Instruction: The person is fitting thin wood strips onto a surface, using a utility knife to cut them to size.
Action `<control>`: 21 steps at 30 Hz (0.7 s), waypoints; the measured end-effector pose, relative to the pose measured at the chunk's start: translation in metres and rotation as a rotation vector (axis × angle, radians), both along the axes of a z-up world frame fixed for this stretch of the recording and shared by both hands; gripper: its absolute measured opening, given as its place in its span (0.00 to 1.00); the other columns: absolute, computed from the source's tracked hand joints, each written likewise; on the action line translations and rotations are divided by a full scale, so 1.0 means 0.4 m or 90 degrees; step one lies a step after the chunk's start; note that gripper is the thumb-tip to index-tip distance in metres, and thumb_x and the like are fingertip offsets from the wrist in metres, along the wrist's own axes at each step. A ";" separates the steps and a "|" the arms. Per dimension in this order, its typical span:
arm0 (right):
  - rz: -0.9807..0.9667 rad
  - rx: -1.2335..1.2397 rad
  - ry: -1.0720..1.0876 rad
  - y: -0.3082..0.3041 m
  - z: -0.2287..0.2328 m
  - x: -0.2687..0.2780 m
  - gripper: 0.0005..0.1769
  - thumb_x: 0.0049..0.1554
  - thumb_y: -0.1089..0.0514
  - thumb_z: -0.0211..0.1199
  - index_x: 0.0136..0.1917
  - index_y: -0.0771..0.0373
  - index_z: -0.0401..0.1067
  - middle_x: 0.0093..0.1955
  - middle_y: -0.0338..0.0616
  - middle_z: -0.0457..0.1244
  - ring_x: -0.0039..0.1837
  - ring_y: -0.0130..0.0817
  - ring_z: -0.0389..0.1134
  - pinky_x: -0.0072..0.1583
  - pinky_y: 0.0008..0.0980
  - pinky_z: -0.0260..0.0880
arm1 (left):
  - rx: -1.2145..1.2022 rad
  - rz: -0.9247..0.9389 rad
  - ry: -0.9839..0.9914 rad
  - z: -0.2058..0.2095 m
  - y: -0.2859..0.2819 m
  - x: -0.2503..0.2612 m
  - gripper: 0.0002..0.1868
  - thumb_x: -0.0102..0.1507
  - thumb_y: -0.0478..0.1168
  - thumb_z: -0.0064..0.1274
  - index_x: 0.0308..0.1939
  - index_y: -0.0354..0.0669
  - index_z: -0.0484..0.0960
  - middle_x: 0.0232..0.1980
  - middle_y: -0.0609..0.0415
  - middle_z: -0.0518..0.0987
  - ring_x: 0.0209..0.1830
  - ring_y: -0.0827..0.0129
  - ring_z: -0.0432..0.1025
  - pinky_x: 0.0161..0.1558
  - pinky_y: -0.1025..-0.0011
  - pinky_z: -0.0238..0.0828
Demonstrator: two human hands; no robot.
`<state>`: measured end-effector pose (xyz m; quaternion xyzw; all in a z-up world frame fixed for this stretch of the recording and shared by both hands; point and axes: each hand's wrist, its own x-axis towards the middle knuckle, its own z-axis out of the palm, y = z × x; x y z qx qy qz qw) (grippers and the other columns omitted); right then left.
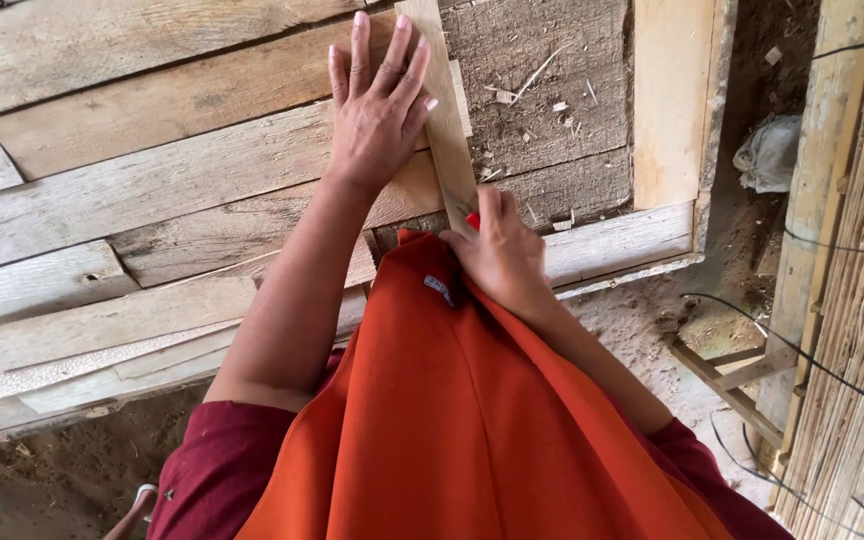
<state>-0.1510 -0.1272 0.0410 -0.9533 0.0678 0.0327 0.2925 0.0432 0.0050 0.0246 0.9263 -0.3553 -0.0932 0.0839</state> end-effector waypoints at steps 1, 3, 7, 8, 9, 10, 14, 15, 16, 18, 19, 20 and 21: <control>0.004 -0.001 -0.004 0.001 0.014 -0.013 0.37 0.54 0.47 0.75 0.60 0.72 0.57 0.46 0.53 0.59 0.27 0.28 0.59 0.20 0.26 0.57 | -0.001 0.004 -0.004 -0.005 -0.001 -0.012 0.29 0.76 0.54 0.45 0.80 0.55 0.61 0.81 0.67 0.43 0.77 0.53 0.24 0.73 0.40 0.20; -0.028 -0.001 0.024 0.013 0.036 -0.015 0.33 0.56 0.50 0.69 0.64 0.68 0.56 0.47 0.55 0.61 0.25 0.36 0.63 0.23 0.34 0.65 | -0.017 -0.001 0.026 -0.013 0.005 -0.005 0.30 0.75 0.58 0.41 0.79 0.55 0.62 0.81 0.65 0.42 0.76 0.53 0.22 0.72 0.37 0.16; -0.016 -0.006 0.029 0.018 -0.004 -0.024 0.34 0.55 0.53 0.71 0.63 0.70 0.55 0.47 0.56 0.60 0.27 0.33 0.64 0.23 0.30 0.66 | -0.001 -0.019 0.046 -0.030 0.018 -0.005 0.35 0.75 0.62 0.46 0.81 0.57 0.57 0.81 0.67 0.37 0.76 0.54 0.19 0.72 0.38 0.12; -0.024 -0.008 0.040 0.022 -0.010 -0.024 0.34 0.55 0.53 0.71 0.64 0.70 0.55 0.48 0.57 0.61 0.27 0.34 0.65 0.23 0.30 0.67 | 0.014 -0.025 0.051 -0.026 0.017 -0.003 0.39 0.73 0.66 0.48 0.82 0.57 0.54 0.81 0.64 0.36 0.76 0.52 0.19 0.72 0.37 0.13; -0.032 -0.009 0.052 0.026 -0.017 -0.024 0.35 0.55 0.53 0.70 0.65 0.70 0.55 0.49 0.58 0.61 0.28 0.34 0.66 0.23 0.29 0.68 | 0.029 -0.030 0.056 -0.023 0.016 -0.001 0.43 0.72 0.69 0.49 0.82 0.57 0.52 0.82 0.62 0.35 0.76 0.50 0.19 0.72 0.35 0.14; -0.034 -0.006 0.056 0.028 -0.016 -0.022 0.35 0.55 0.53 0.70 0.65 0.70 0.55 0.49 0.58 0.61 0.28 0.34 0.66 0.23 0.29 0.68 | 0.031 -0.033 0.060 -0.022 0.018 -0.001 0.43 0.72 0.69 0.49 0.82 0.57 0.52 0.82 0.62 0.35 0.76 0.50 0.19 0.72 0.35 0.14; -0.073 0.021 0.134 0.036 -0.018 -0.020 0.35 0.57 0.50 0.68 0.67 0.65 0.53 0.52 0.57 0.59 0.31 0.37 0.66 0.28 0.33 0.71 | 0.066 -0.054 0.053 -0.013 0.018 0.002 0.45 0.73 0.71 0.46 0.84 0.55 0.49 0.81 0.61 0.31 0.76 0.50 0.17 0.72 0.34 0.15; -0.080 0.039 0.150 0.037 -0.018 -0.023 0.35 0.57 0.49 0.67 0.68 0.64 0.52 0.53 0.58 0.59 0.33 0.40 0.68 0.31 0.36 0.74 | 0.088 -0.048 0.059 -0.009 0.015 0.000 0.45 0.73 0.71 0.47 0.84 0.55 0.47 0.81 0.61 0.30 0.76 0.50 0.16 0.72 0.33 0.16; -0.083 0.038 0.155 0.029 -0.020 -0.026 0.35 0.57 0.49 0.67 0.68 0.64 0.52 0.53 0.58 0.59 0.33 0.40 0.68 0.31 0.36 0.74 | 0.087 -0.052 0.064 0.009 0.005 -0.004 0.45 0.73 0.71 0.47 0.84 0.55 0.47 0.81 0.61 0.30 0.76 0.50 0.16 0.72 0.33 0.16; -0.077 0.112 0.138 0.013 -0.024 -0.018 0.34 0.63 0.41 0.57 0.68 0.63 0.46 0.54 0.53 0.58 0.45 0.37 0.63 0.39 0.33 0.71 | 0.138 -0.018 0.150 0.052 -0.012 0.003 0.47 0.71 0.73 0.37 0.84 0.54 0.41 0.82 0.59 0.28 0.75 0.51 0.14 0.70 0.34 0.09; -0.079 0.111 0.135 0.006 -0.025 -0.010 0.34 0.63 0.41 0.57 0.68 0.63 0.46 0.54 0.53 0.58 0.45 0.37 0.63 0.39 0.33 0.71 | 0.137 -0.019 0.147 0.060 -0.018 0.000 0.47 0.71 0.73 0.37 0.84 0.54 0.41 0.82 0.59 0.28 0.75 0.51 0.14 0.70 0.34 0.09; -0.126 0.163 0.099 -0.004 -0.027 0.002 0.21 0.64 0.53 0.52 0.62 0.65 0.49 0.47 0.52 0.58 0.40 0.38 0.63 0.36 0.36 0.71 | 0.135 -0.006 0.163 0.067 -0.026 -0.002 0.50 0.68 0.70 0.44 0.83 0.51 0.42 0.81 0.56 0.29 0.73 0.51 0.12 0.68 0.32 0.07; -0.173 0.216 0.062 -0.014 -0.029 0.013 0.09 0.65 0.65 0.47 0.56 0.67 0.51 0.40 0.52 0.58 0.34 0.39 0.63 0.32 0.38 0.71 | 0.134 0.007 0.178 0.074 -0.034 -0.003 0.52 0.65 0.68 0.51 0.82 0.49 0.43 0.81 0.53 0.29 0.72 0.50 0.11 0.65 0.29 0.06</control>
